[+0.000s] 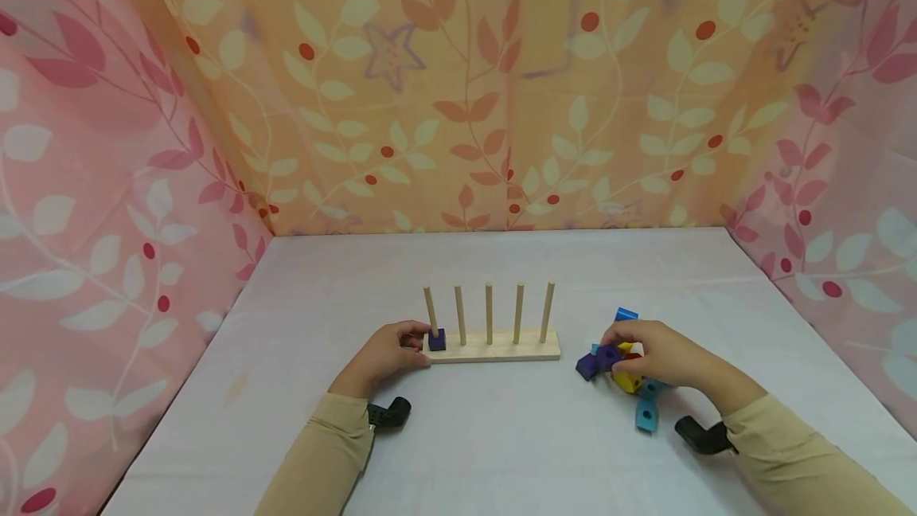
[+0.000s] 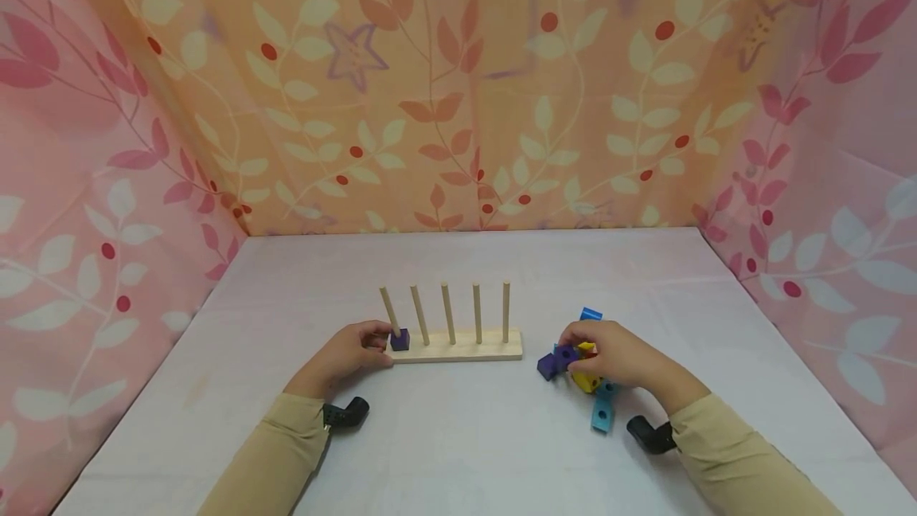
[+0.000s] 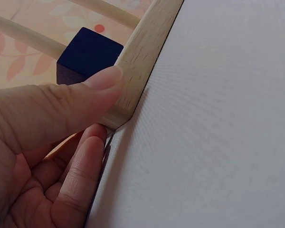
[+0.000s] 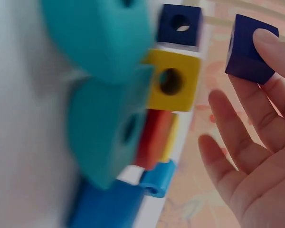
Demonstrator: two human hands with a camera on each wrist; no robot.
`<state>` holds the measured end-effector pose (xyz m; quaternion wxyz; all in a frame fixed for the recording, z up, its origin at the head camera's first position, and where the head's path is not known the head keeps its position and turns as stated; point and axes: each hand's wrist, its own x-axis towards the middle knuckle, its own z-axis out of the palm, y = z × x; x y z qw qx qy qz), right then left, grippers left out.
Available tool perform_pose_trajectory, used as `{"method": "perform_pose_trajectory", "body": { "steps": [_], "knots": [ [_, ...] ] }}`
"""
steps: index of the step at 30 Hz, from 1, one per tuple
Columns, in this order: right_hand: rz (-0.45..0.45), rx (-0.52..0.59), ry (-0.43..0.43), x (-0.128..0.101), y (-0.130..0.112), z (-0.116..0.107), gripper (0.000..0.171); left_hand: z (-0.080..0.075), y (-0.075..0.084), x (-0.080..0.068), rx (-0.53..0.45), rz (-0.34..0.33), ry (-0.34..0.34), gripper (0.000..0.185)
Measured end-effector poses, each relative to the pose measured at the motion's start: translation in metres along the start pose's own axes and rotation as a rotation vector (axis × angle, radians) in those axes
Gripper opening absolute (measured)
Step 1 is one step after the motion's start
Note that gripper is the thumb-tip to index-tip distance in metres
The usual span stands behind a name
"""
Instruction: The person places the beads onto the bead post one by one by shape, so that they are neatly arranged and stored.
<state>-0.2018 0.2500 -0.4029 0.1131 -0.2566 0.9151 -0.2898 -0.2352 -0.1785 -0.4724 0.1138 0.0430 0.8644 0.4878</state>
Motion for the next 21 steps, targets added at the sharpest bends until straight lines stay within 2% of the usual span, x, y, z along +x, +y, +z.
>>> {"method": "perform_pose_trajectory", "body": {
  "steps": [8, 12, 21],
  "knots": [
    [-0.002, 0.107, 0.065, 0.01, -0.019, -0.017, 0.029, 0.0, -0.002, 0.001, -0.035, 0.008, -0.013, 0.052],
    [-0.021, 0.095, 0.091, 0.019, -0.03, -0.026, 0.029, 0.0, -0.003, 0.0, -0.06, 0.033, -0.023, 0.054],
    [-0.074, 0.136, 0.154, 0.034, -0.055, -0.047, 0.026, 0.0, -0.005, 0.002, -0.04, 0.016, -0.016, 0.053]
  ]
}}
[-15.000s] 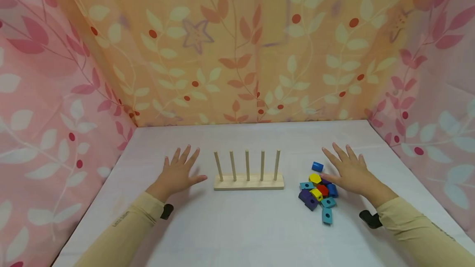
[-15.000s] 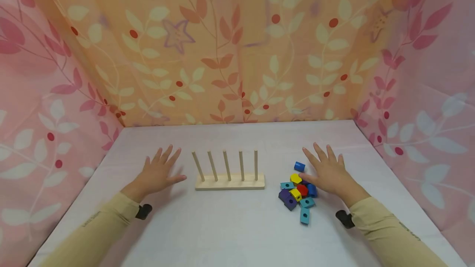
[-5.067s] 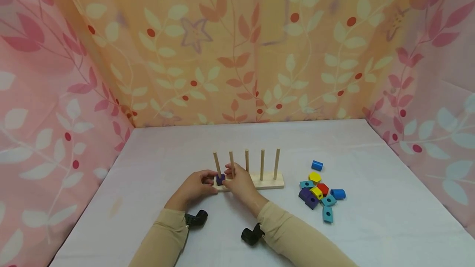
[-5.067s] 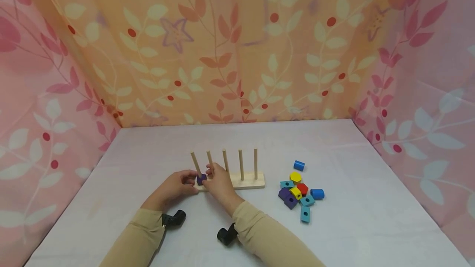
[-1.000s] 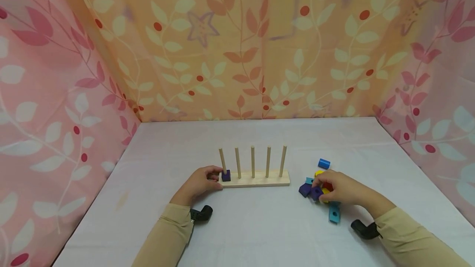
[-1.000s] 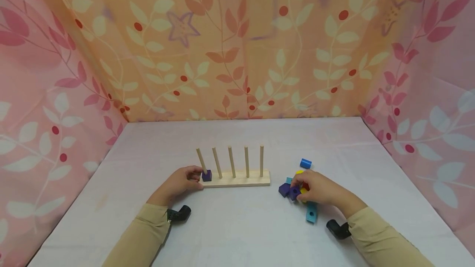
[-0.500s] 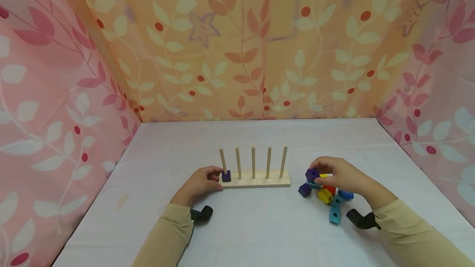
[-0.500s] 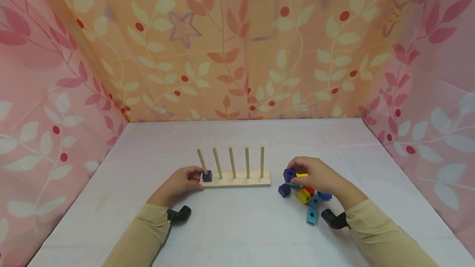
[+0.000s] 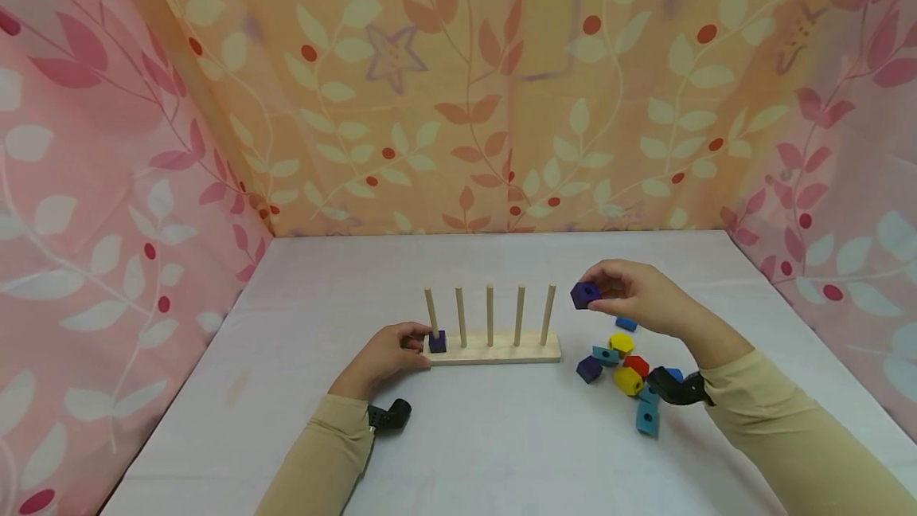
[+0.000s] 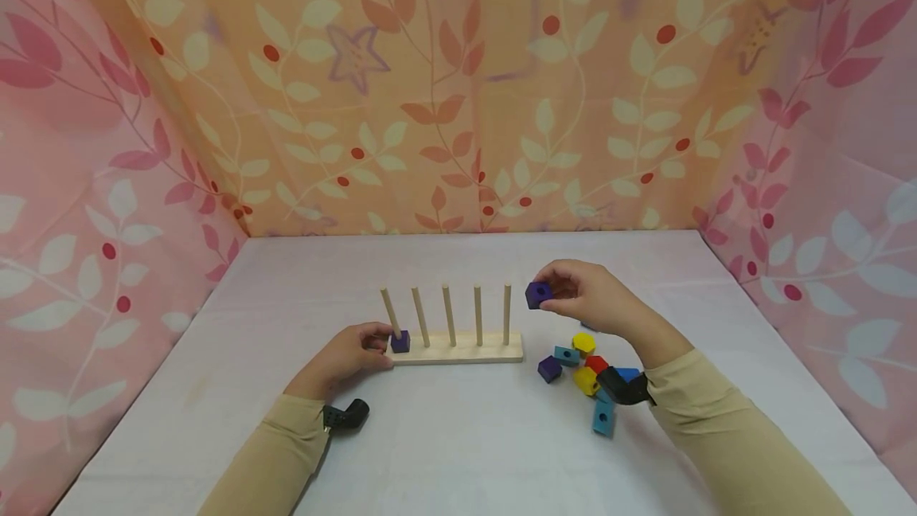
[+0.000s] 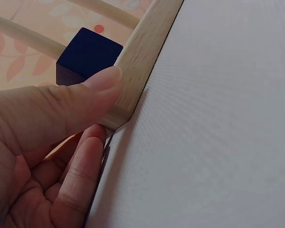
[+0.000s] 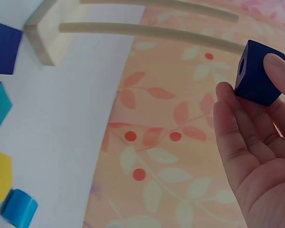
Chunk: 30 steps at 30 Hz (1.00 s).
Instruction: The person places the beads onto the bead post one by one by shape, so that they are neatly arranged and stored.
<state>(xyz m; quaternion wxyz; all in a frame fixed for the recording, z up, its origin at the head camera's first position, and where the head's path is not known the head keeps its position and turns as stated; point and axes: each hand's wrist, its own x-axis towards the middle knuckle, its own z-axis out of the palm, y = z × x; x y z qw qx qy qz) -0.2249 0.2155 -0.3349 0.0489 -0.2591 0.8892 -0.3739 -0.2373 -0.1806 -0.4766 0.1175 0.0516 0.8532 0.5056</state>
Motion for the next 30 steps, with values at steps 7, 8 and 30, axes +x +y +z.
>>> {"method": "perform_pose_trajectory", "body": {
  "steps": [7, 8, 30],
  "knots": [
    [-0.062, 0.009, 0.037, 0.01, -0.012, -0.004, 0.027, 0.001, 0.0, 0.001, 0.0, -0.005, -0.001, 0.053],
    [-0.073, 0.012, 0.043, 0.011, -0.014, -0.004, 0.028, 0.001, 0.0, 0.001, 0.001, -0.004, -0.001, 0.053],
    [-0.157, 0.345, 0.126, 0.071, -0.087, 0.077, 0.027, -0.002, -0.001, 0.001, -0.018, -0.019, -0.012, 0.054]
  ]
}}
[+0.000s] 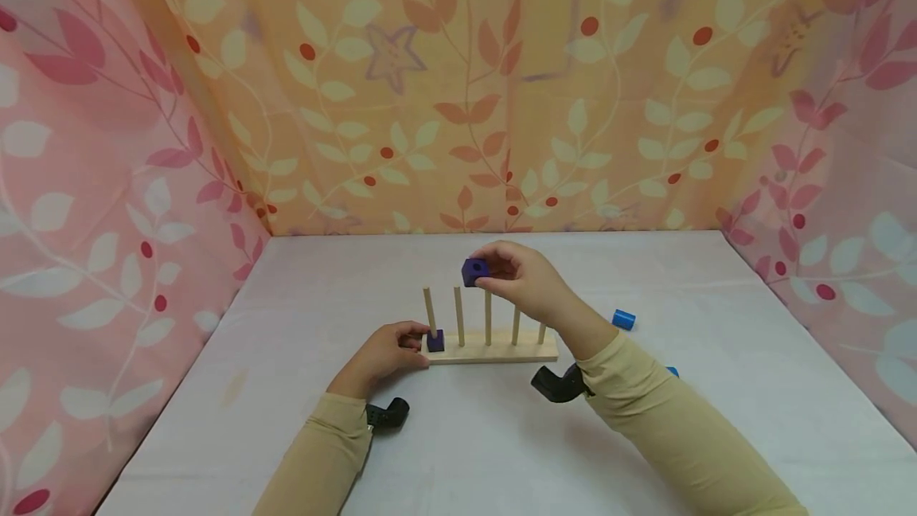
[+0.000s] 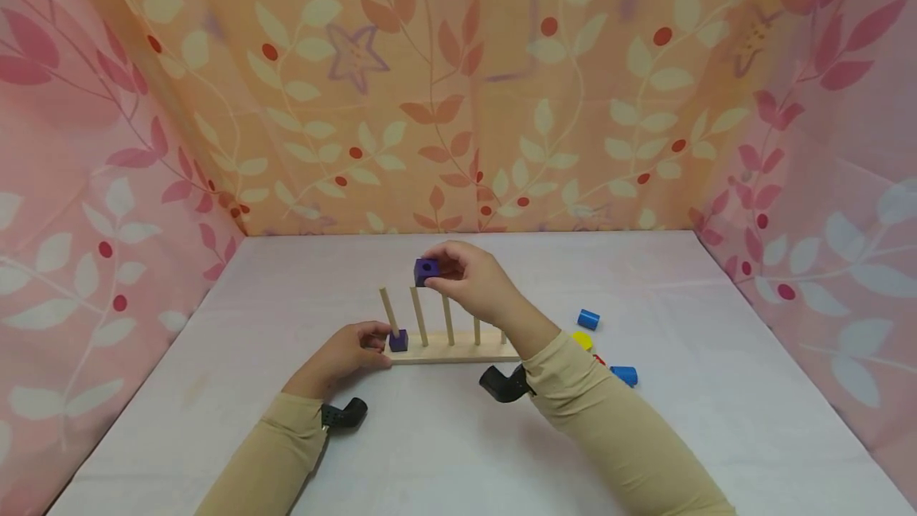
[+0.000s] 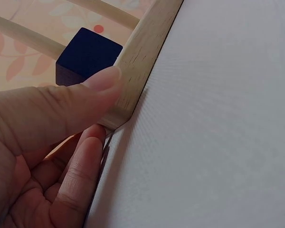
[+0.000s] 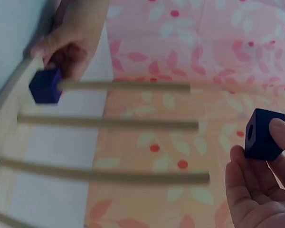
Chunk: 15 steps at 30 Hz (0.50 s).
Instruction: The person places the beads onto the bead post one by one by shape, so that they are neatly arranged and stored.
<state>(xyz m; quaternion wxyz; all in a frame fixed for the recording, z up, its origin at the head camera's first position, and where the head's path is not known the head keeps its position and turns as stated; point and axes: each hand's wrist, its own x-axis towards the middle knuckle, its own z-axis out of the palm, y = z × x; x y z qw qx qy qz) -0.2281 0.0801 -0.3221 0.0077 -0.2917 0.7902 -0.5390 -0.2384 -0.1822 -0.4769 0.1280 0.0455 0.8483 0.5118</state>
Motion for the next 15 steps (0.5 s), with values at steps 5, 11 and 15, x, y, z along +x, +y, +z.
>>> {"method": "perform_pose_trajectory", "body": {
  "steps": [5, 11, 15],
  "knots": [
    [-0.023, 0.082, 0.023, 0.008, -0.002, 0.028, 0.028, 0.0, -0.003, 0.002, 0.003, -0.01, 0.002, 0.054],
    [-0.016, 0.096, 0.087, 0.016, -0.003, 0.053, 0.028, 0.0, -0.002, 0.002, 0.005, -0.022, 0.003, 0.053],
    [0.018, 0.054, 0.146, 0.02, 0.0, 0.066, 0.028, 0.0, -0.002, 0.003, 0.019, -0.018, -0.002, 0.053]
  ]
}}
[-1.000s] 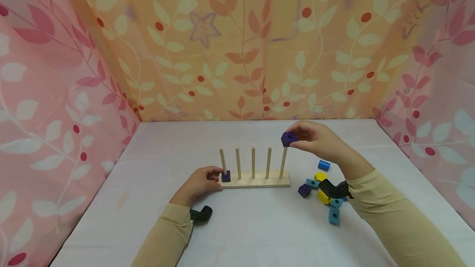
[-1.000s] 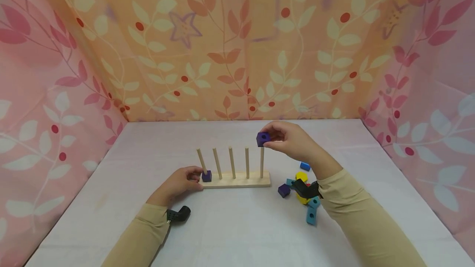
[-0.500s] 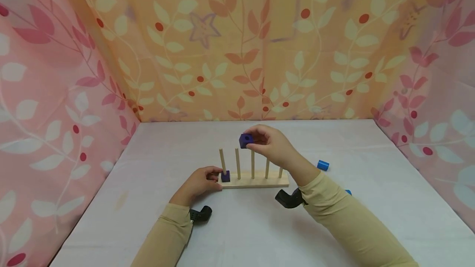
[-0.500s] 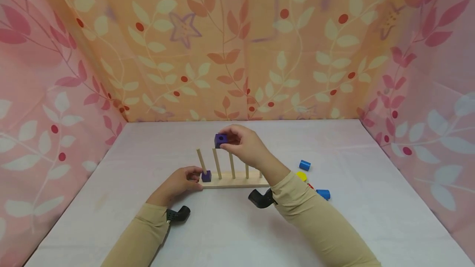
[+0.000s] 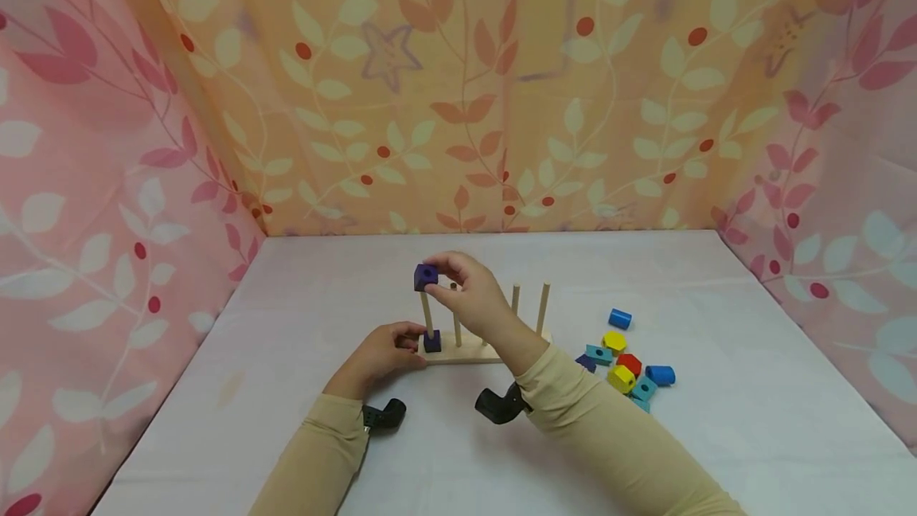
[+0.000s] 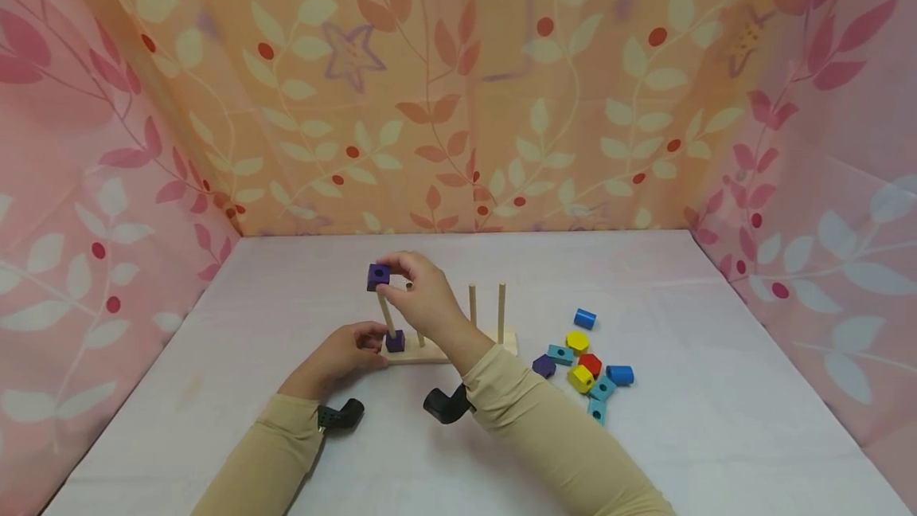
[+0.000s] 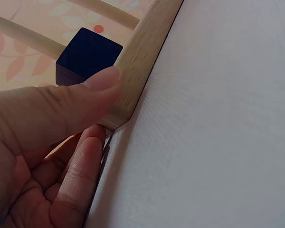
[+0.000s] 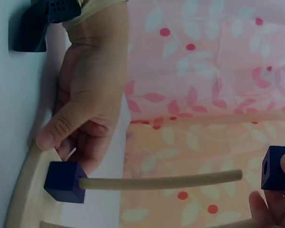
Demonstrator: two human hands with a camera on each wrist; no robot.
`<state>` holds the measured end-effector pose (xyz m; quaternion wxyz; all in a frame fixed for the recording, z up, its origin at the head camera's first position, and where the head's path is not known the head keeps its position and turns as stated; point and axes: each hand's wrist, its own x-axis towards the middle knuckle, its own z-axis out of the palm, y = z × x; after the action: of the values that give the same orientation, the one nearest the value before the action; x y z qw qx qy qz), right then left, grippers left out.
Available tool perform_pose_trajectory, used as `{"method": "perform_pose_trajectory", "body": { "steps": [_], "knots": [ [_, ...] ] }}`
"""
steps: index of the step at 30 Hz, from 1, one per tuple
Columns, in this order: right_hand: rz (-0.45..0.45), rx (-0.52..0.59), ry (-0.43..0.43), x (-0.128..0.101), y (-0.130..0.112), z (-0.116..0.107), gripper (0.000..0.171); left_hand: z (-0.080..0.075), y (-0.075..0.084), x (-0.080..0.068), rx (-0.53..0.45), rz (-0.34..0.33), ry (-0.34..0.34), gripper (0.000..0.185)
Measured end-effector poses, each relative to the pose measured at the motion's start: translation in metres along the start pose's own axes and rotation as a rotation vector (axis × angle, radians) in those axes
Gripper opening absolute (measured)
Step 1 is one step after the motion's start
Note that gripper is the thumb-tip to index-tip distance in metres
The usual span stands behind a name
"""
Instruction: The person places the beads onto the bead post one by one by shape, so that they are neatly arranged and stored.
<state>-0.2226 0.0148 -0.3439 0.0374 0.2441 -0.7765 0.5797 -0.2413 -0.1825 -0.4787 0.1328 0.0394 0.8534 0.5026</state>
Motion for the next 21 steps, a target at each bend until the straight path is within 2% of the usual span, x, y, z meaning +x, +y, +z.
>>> {"method": "perform_pose_trajectory", "body": {
  "steps": [10, 16, 21],
  "knots": [
    [-0.004, 0.028, 0.052, 0.001, 0.017, 0.014, 0.028, 0.002, 0.001, 0.001, 0.001, 0.02, 0.004, 0.052],
    [0.068, 0.057, 0.063, 0.002, 0.018, 0.015, 0.035, 0.002, 0.004, 0.0, 0.033, 0.017, 0.02, 0.051],
    [0.095, 0.083, 0.09, 0.001, 0.021, 0.022, 0.044, 0.001, 0.003, -0.002, 0.044, 0.007, 0.032, 0.052]
  ]
}}
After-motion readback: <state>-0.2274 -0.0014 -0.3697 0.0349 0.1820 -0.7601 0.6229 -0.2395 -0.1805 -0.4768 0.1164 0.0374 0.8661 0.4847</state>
